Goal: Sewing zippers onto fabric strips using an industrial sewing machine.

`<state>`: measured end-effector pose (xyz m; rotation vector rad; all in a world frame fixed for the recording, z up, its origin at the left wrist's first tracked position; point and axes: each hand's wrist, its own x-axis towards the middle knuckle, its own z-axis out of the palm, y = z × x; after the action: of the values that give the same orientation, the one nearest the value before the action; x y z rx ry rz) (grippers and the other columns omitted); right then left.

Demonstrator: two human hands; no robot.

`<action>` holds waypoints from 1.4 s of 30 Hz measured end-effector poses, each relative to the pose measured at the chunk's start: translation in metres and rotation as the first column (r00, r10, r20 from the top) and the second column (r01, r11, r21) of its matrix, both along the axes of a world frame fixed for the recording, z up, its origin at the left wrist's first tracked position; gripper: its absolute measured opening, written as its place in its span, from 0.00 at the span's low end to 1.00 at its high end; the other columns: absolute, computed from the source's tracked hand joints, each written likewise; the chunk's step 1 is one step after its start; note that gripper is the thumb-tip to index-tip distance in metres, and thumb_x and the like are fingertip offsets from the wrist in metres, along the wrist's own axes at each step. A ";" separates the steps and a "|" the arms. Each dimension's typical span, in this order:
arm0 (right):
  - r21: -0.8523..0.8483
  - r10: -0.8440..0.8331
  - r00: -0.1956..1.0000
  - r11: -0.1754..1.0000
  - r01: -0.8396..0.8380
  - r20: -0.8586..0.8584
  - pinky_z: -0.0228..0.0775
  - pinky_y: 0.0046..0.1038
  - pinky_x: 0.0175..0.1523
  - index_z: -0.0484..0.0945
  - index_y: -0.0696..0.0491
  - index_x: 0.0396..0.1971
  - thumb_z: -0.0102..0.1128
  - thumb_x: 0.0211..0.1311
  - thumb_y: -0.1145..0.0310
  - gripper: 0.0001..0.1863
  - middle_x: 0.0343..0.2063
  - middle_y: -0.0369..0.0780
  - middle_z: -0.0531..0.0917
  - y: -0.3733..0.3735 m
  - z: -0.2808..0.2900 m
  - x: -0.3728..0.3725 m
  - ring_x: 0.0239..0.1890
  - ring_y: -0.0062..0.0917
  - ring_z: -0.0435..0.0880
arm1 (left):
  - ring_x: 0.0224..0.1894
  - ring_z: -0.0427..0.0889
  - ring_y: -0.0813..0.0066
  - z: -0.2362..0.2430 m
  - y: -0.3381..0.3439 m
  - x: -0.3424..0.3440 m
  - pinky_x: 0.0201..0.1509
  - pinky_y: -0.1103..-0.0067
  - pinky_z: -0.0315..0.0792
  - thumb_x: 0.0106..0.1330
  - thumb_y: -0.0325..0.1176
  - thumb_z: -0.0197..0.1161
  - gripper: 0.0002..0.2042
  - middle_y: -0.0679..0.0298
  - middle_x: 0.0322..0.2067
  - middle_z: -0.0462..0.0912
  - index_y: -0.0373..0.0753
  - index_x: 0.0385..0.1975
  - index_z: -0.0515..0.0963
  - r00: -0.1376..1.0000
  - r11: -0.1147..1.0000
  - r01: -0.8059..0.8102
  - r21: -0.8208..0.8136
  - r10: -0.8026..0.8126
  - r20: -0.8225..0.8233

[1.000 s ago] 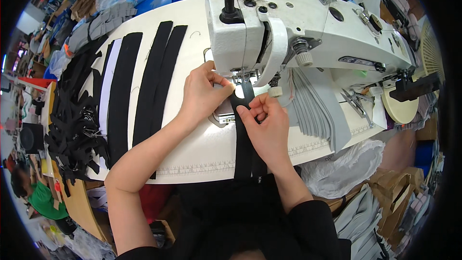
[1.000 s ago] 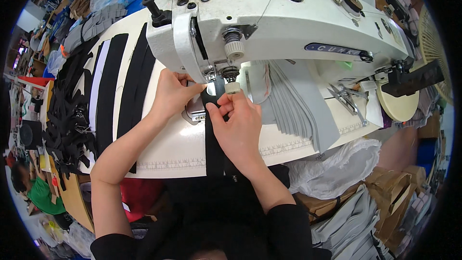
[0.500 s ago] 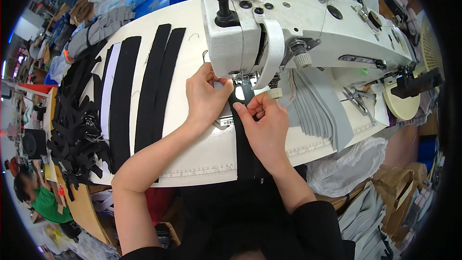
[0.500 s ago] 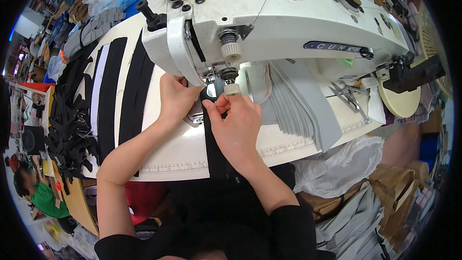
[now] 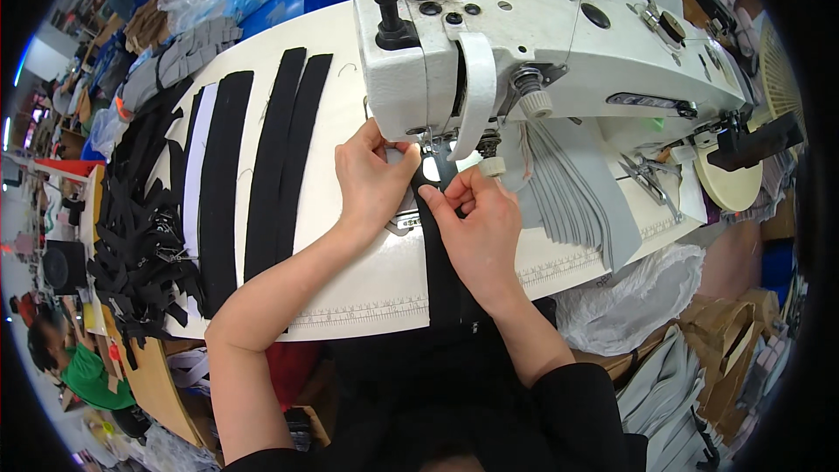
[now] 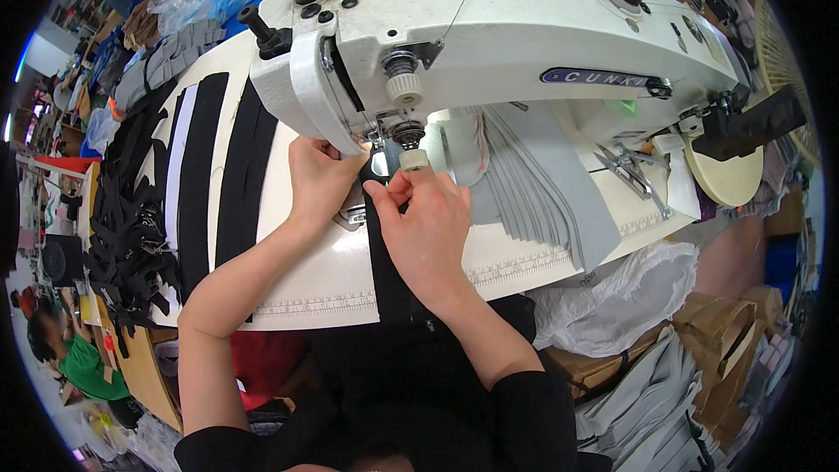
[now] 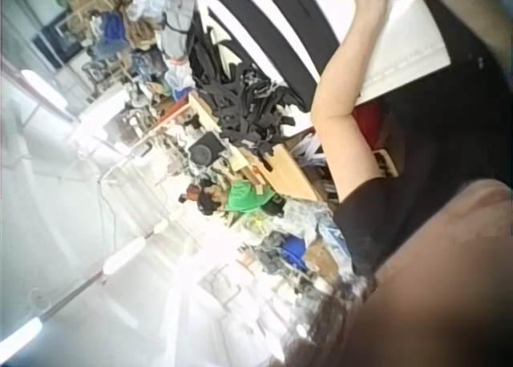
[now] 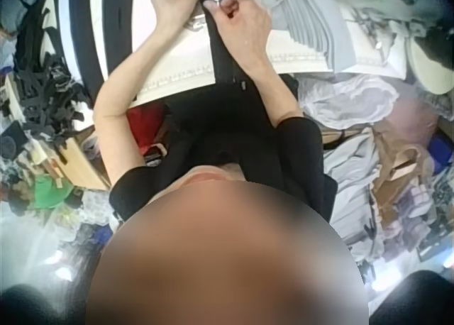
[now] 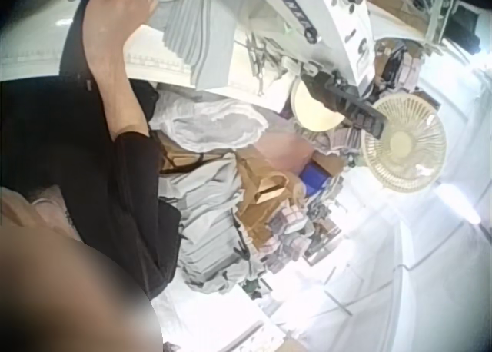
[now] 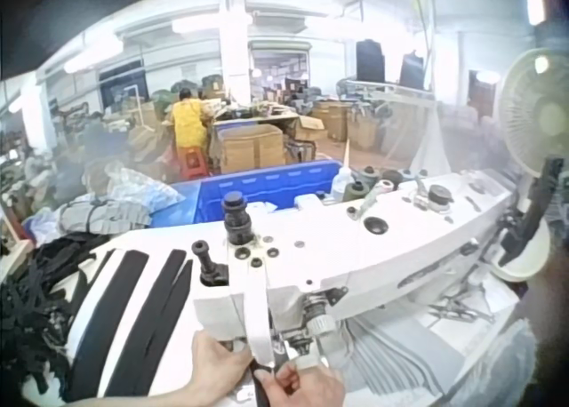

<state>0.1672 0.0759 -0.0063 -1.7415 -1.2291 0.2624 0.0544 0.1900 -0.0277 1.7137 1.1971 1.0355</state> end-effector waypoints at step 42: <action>0.010 0.027 0.995 1.000 -0.026 -0.099 0.62 0.32 0.46 0.74 0.51 0.27 0.73 0.62 0.65 0.14 0.21 0.31 0.79 -0.017 -0.001 0.007 0.24 0.26 0.77 | 0.58 0.83 0.57 0.013 -0.035 -0.037 0.80 0.55 0.54 0.65 0.21 0.67 0.06 0.56 0.44 0.87 0.35 0.38 0.88 0.944 0.931 0.323 0.168 -0.302 -0.135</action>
<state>0.1741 0.0591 -0.0072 -1.6856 -1.1800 0.3547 0.0174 0.1545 -0.0143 2.0516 0.8700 0.8919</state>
